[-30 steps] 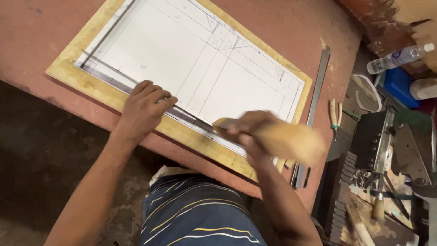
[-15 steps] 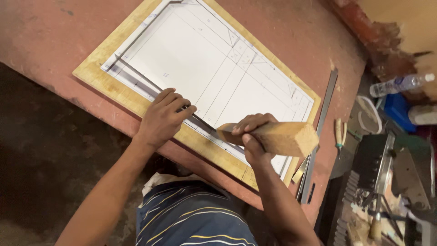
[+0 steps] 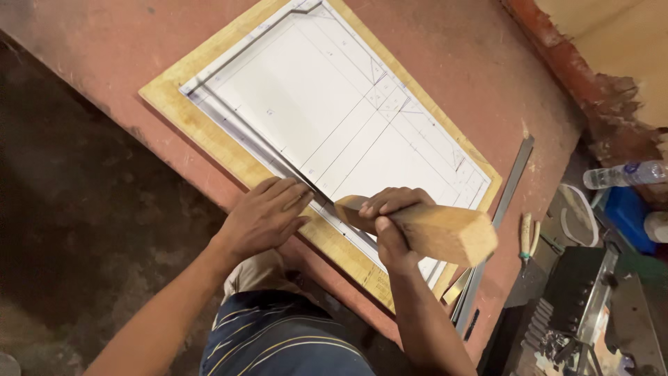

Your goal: The person assembles a metal frame by cutting metal strips with a guillotine shear, bending them with a wooden mallet, and arranging them on a blueprint. They use a hammer to secure the pieces and repeatedly adjust the frame components.

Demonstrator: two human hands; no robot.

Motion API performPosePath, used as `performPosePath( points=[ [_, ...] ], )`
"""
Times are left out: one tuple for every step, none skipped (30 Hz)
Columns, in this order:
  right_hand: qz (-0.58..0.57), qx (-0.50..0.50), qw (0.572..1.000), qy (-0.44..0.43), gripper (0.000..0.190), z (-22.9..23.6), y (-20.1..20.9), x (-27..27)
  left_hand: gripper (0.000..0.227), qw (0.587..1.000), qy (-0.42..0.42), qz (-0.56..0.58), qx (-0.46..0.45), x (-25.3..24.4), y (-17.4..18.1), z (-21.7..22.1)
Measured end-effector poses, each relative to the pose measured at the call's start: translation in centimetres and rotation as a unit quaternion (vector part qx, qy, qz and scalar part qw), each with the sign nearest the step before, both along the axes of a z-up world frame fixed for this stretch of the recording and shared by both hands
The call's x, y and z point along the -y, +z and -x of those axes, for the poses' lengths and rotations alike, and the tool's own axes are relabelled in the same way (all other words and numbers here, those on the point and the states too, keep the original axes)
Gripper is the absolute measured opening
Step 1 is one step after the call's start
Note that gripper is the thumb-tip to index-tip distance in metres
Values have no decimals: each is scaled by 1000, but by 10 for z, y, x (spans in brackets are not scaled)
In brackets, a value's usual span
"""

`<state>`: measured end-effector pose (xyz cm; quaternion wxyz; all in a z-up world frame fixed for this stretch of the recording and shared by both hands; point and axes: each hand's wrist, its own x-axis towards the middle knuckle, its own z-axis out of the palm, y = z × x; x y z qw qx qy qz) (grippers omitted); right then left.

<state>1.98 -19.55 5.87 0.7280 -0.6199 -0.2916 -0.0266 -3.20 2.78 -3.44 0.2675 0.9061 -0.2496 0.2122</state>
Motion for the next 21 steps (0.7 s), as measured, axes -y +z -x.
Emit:
performPosePath(
  points=[
    [-11, -4, 1000, 2, 13, 1, -3, 2, 47, 1000, 10, -12, -16, 2, -1, 3],
    [-23, -7, 1000, 4, 14, 3, -3, 4, 46, 1000, 20, -14, -15, 3, -2, 4],
    [-32, -16, 999, 0, 15, 10, 0, 8, 46, 999, 25, -14, -19, 6, -2, 9],
    [-25, -22, 999, 1, 15, 17, 5, 11, 46, 999, 30, -14, -23, 8, -2, 14],
    [-21, -17, 1000, 3, 14, 19, 10, 12, 47, 999, 26, -7, -32, 8, -2, 11],
    [-17, -13, 1000, 4, 14, 23, 17, 12, 47, 999, 22, 0, -42, 8, -1, 12],
    [-19, 5, 1000, 4, 14, 20, 22, 9, 48, 999, 22, 6, -44, 8, 1, 7],
    [-22, 24, 999, 4, 15, 17, 24, 5, 47, 999, 22, 1, -29, 6, 2, 1],
    [-20, 33, 999, 4, 15, 18, 25, 3, 46, 999, 23, -1, -25, 7, 2, 3],
    [-16, 29, 999, -2, 14, 16, 21, -1, 46, 1000, 23, -3, -20, 7, 1, 4],
    [-13, 24, 1000, -13, 13, 16, 15, -6, 44, 1000, 22, 8, -14, 5, 2, 6],
    [-10, 19, 999, -24, 12, 15, 8, -12, 43, 1000, 20, 18, -9, 4, 2, 7],
    [-12, 0, 1000, -20, 13, 10, 2, -16, 41, 999, 20, 30, 0, 4, 3, 4],
    [-15, -19, 1000, -17, 14, 6, -3, -21, 45, 1000, 17, 22, -2, 3, 4, 1],
    [-16, -39, 999, -9, 14, 0, -4, -22, 49, 1000, 20, 15, -5, 4, 5, -1],
    [-18, -17, 1000, -19, 13, -4, -3, -22, 53, 1000, 22, 9, -7, 5, 5, -3],
    [-20, -5, 999, -27, 13, -3, 0, -21, 50, 999, 20, 13, -22, 6, 5, 0],
    [-21, 6, 999, -35, 12, 0, 7, -18, 48, 999, 18, 16, -37, 7, 6, 2],
    [-36, -1, 999, -30, 12, 3, 14, -14, 46, 998, 10, 20, -50, 9, 6, 2],
    [-52, -9, 998, -26, 12, 7, 21, -10, 48, 998, 11, 21, -54, 10, 8, 5],
    [-58, 6, 998, -24, 13, 4, 26, -10, 49, 998, 19, 20, -49, 9, 9, 1]
  ],
)
